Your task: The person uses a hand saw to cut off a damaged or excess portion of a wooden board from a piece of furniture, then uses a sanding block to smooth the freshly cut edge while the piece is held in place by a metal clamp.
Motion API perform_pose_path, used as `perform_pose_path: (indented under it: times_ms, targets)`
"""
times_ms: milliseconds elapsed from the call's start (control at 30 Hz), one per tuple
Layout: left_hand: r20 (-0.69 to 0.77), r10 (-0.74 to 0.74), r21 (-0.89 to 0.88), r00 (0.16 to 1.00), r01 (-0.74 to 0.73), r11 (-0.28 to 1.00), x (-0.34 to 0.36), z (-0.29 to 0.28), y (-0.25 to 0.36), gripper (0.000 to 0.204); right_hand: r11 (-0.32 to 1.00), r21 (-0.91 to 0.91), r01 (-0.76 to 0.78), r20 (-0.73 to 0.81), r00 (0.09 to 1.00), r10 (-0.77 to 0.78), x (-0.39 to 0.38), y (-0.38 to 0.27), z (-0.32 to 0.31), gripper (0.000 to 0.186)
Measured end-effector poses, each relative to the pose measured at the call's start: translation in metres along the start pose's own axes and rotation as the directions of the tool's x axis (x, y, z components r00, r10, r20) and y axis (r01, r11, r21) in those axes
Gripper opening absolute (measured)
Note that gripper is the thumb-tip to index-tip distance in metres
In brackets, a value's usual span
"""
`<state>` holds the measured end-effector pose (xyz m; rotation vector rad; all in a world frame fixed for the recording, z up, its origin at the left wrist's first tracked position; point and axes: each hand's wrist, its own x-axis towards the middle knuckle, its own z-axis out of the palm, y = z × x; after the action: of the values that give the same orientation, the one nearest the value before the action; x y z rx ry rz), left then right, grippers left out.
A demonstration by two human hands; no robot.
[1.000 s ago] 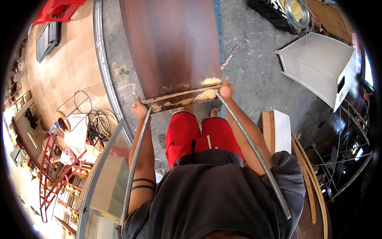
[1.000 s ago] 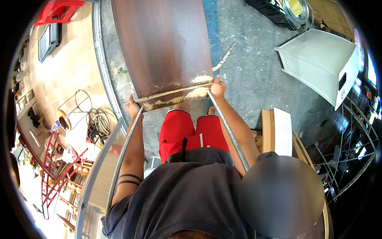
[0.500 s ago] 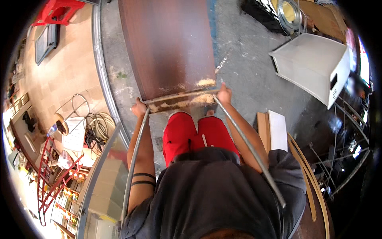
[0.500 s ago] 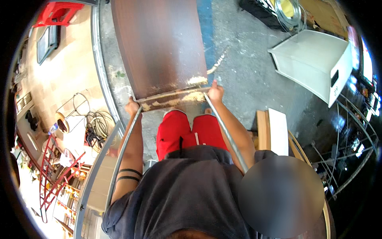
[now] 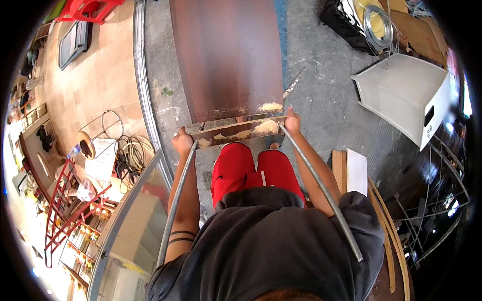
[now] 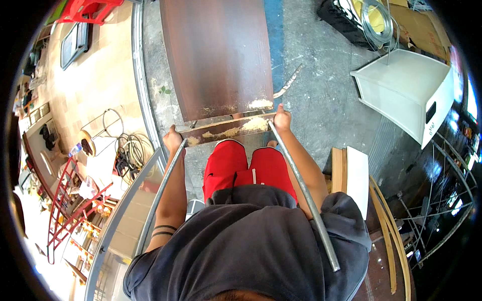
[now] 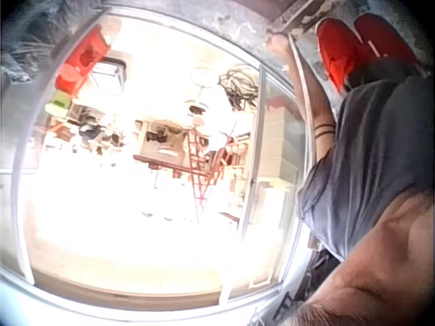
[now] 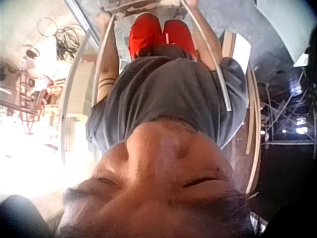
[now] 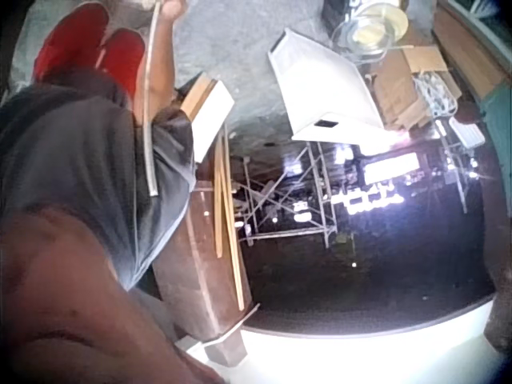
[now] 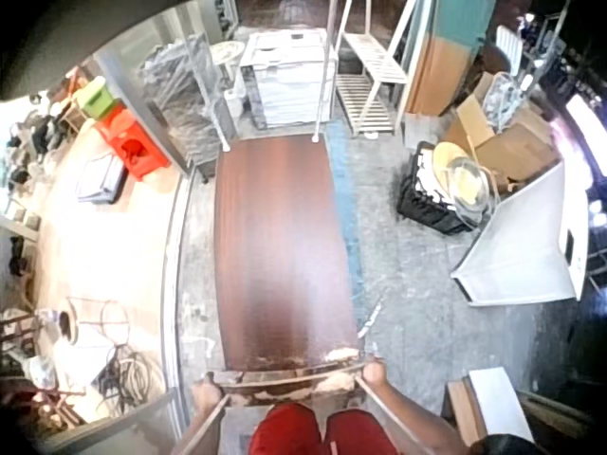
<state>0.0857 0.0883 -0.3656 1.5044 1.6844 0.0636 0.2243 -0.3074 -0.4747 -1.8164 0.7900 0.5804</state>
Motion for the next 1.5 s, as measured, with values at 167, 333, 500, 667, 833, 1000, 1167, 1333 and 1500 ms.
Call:
perform_pose_path:
  times_ms: [167, 333, 500, 667, 833, 1000, 1167, 1333, 1500]
  targets:
    - [0.006, 0.016, 0.162, 1.0, -0.017, 0.987, 0.028, 0.004, -0.033, 0.049, 0.991, -0.105, 0.077, -0.06, 0.995, -0.083, 0.0, 0.005, 0.0, 0.065]
    - [-0.054, 0.051, 0.19, 0.997, -0.04, 0.981, 0.031, 0.015, -0.028, 0.051, 1.0, 0.008, -0.001, -0.005, 1.0, 0.001, 0.002, -0.008, -0.002, 0.061]
    - [0.049, 0.086, 0.211, 0.995, -0.094, 0.973, 0.032, 0.013, -0.033, 0.053, 0.964, -0.222, 0.147, -0.11, 0.979, -0.174, -0.004, -0.005, -0.001, 0.062]
    - [-0.019, 0.067, 0.245, 0.998, -0.06, 0.968, 0.044, 0.027, -0.051, 0.049, 0.954, -0.295, 0.054, -0.157, 0.982, -0.104, 0.005, -0.009, 0.002, 0.065]
    - [-0.052, 0.061, 0.246, 0.997, -0.047, 0.968, 0.059, 0.041, -0.054, 0.047, 0.929, -0.37, 0.019, -0.157, 0.984, -0.082, -0.004, -0.03, 0.002, 0.067]
    - [-0.056, -0.001, 0.178, 0.998, 0.011, 0.984, 0.052, 0.042, -0.049, 0.047, 0.93, -0.366, -0.011, -0.133, 0.99, -0.04, -0.003, -0.023, 0.001, 0.067]
    - [0.029, 0.051, 0.153, 0.998, -0.055, 0.987, 0.05, 0.026, -0.054, 0.045, 0.935, -0.353, 0.018, -0.149, 0.986, -0.076, -0.001, -0.012, 0.004, 0.068]
    - [0.065, 0.119, 0.108, 0.991, -0.126, 0.986, 0.026, 0.015, -0.027, 0.042, 0.995, 0.029, 0.098, -0.022, 0.995, -0.097, -0.001, 0.001, -0.021, 0.06]
    - [0.072, -0.018, -0.038, 0.997, 0.021, 0.999, 0.019, 0.013, -0.031, 0.038, 0.954, -0.242, 0.176, -0.205, 0.952, -0.228, -0.03, -0.028, -0.021, 0.064]
